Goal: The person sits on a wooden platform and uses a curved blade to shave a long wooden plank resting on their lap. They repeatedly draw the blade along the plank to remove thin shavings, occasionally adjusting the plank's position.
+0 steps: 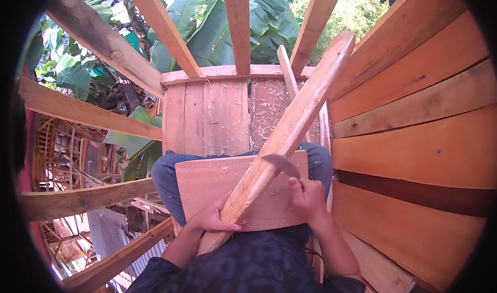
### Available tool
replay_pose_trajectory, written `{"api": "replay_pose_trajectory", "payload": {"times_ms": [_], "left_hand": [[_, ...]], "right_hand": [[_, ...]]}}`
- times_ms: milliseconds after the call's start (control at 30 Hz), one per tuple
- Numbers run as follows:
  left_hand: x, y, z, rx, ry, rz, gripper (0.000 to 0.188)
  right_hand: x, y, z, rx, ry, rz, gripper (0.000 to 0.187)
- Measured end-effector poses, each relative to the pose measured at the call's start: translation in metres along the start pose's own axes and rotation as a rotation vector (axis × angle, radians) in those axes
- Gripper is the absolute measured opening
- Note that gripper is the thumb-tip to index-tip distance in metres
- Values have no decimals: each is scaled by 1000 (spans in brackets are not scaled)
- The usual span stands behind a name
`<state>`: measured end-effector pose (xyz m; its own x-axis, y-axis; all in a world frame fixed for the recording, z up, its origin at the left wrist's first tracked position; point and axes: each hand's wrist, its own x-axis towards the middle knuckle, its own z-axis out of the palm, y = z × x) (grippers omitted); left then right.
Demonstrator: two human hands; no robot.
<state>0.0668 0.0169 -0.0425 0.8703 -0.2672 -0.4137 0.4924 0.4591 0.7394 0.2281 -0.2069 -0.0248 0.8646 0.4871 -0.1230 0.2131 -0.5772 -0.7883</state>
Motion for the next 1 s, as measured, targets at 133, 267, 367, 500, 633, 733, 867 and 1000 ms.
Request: {"api": "replay_pose_trajectory", "payload": {"times_ms": [133, 267, 367, 500, 633, 733, 867, 1000], "left_hand": [[4, 2, 0, -43, -29, -7, 78], [7, 7, 3, -91, -43, 24, 69], [2, 10, 6, -203, -34, 34, 65], [-2, 13, 7, -151, 22, 24, 57], [0, 13, 5, 33, 52, 38, 52], [1, 8, 3, 110, 50, -2, 52], [-2, -10, -1, 331, 135, 37, 53], [2, -12, -2, 331, 135, 57, 54]], "right_hand": [[0, -8, 7, -147, -76, -152, 46], [12, 4, -2, -86, -35, 106, 41], [0, -3, 1, -12, -72, 72, 39], [-2, -7, 3, 67, 2, 20, 37], [-13, 2, 8, -8, -3, -148, 41], [-18, -5, 11, -147, -139, -161, 49], [-16, -6, 8, -348, -207, -91, 57], [-5, -6, 3, -464, -157, -112, 62]]}}
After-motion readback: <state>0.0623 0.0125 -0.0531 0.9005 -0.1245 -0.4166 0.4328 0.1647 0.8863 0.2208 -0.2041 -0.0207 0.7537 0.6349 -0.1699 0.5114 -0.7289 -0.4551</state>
